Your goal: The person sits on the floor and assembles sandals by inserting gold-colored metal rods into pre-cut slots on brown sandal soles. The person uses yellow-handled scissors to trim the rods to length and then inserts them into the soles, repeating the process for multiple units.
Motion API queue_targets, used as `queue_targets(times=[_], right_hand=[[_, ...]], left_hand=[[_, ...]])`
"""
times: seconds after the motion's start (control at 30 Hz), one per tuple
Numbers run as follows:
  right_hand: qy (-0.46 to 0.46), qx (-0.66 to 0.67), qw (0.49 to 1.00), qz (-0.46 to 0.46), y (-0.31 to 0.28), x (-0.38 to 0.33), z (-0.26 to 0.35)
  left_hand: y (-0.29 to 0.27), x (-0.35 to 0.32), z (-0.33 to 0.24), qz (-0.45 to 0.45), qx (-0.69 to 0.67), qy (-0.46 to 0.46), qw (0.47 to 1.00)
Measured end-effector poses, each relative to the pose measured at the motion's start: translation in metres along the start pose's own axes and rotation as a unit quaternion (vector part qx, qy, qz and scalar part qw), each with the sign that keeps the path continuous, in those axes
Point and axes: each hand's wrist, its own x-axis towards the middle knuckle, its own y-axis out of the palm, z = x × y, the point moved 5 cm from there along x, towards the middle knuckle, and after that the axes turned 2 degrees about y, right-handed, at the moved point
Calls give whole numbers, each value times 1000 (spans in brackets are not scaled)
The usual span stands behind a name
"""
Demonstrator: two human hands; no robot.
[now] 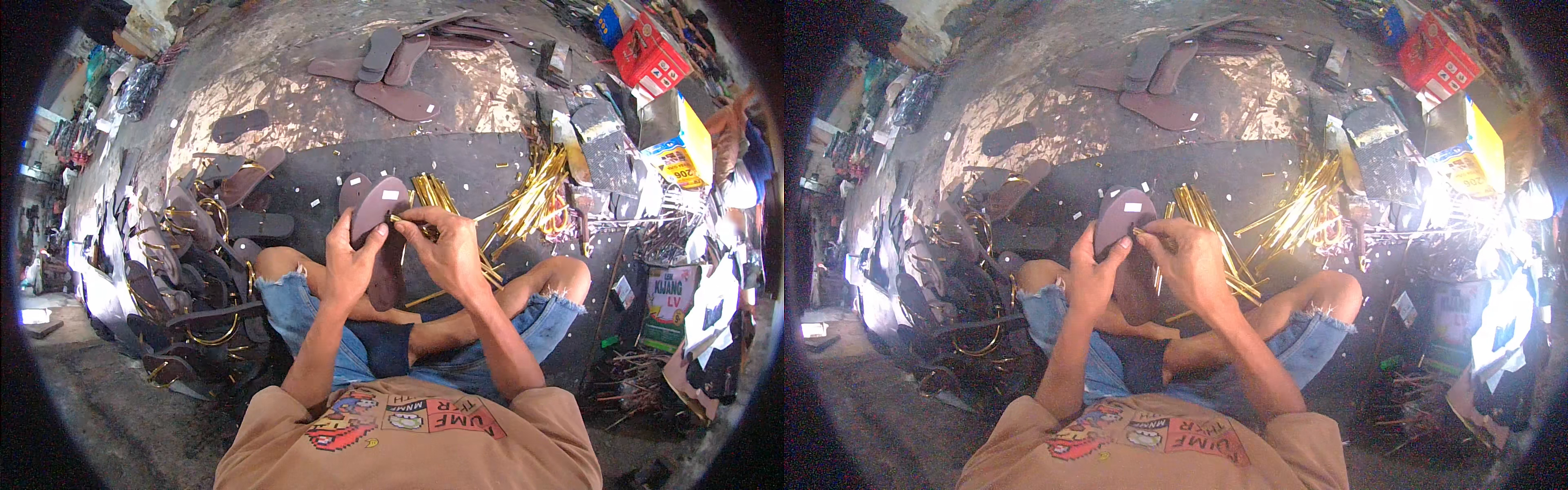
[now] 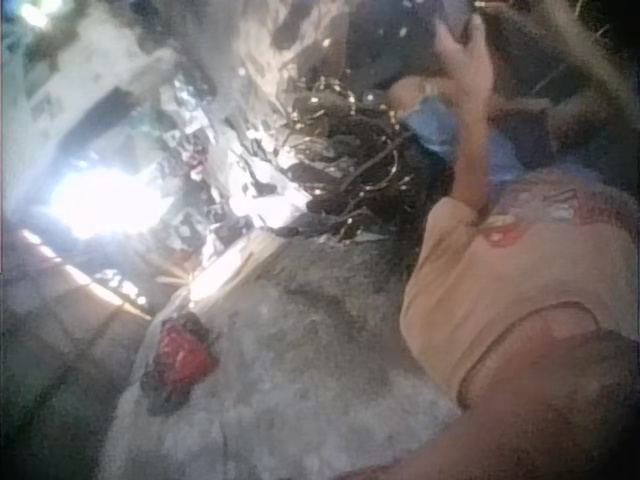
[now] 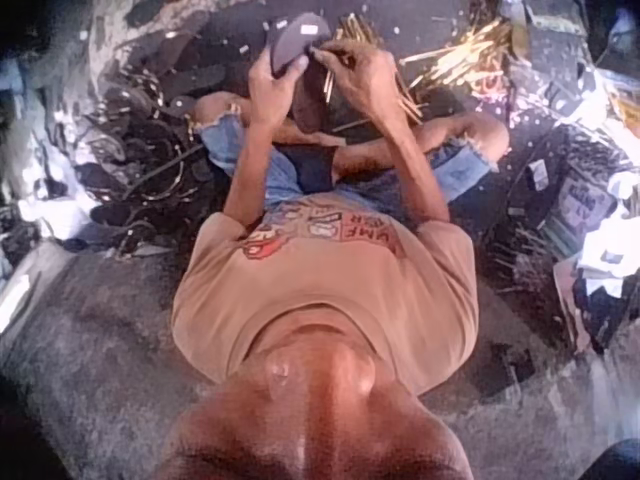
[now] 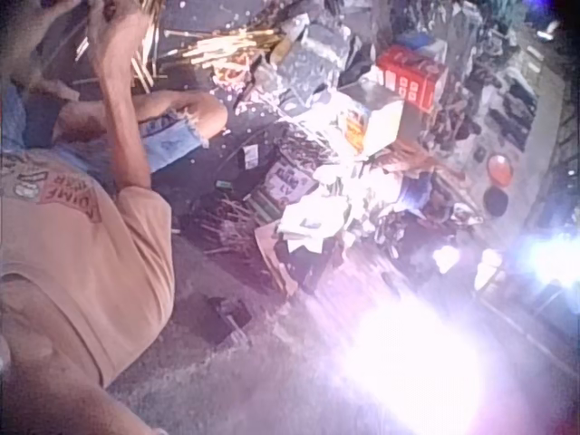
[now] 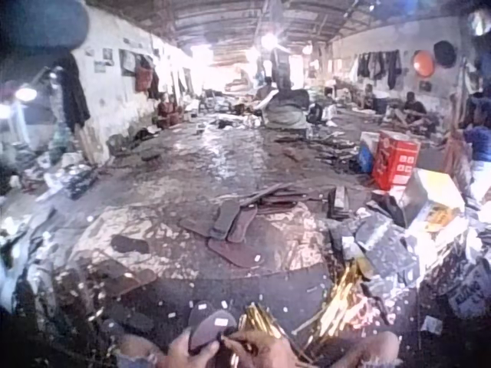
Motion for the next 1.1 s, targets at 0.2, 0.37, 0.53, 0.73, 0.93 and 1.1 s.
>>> queue_targets(times=[0.2, 0.37, 0.53, 0.73, 0.93, 1.1], right_hand=[[-26, -50, 997, -46, -2, -8, 9], [-87, -93, 987, -97, 1, -11, 7], [-92, -76, 987, -105, 2, -14, 13], [-125, -105, 980, -109, 0, -12, 14], [-105, -95, 987, -73, 4, -19, 11], [-122, -115, 982, -86, 4, -10, 8]], left_hand=[[5, -11, -29, -28, 54, 82, 995], [5, -17, -56, -2, 129, 84, 988], [9, -30, -66, -49, 143, 185, 971], [13, -28, -75, -24, 135, 189, 972], [22, -28, -66, -51, 211, 212, 953], [20, -16, -50, -25, 193, 201, 960]])
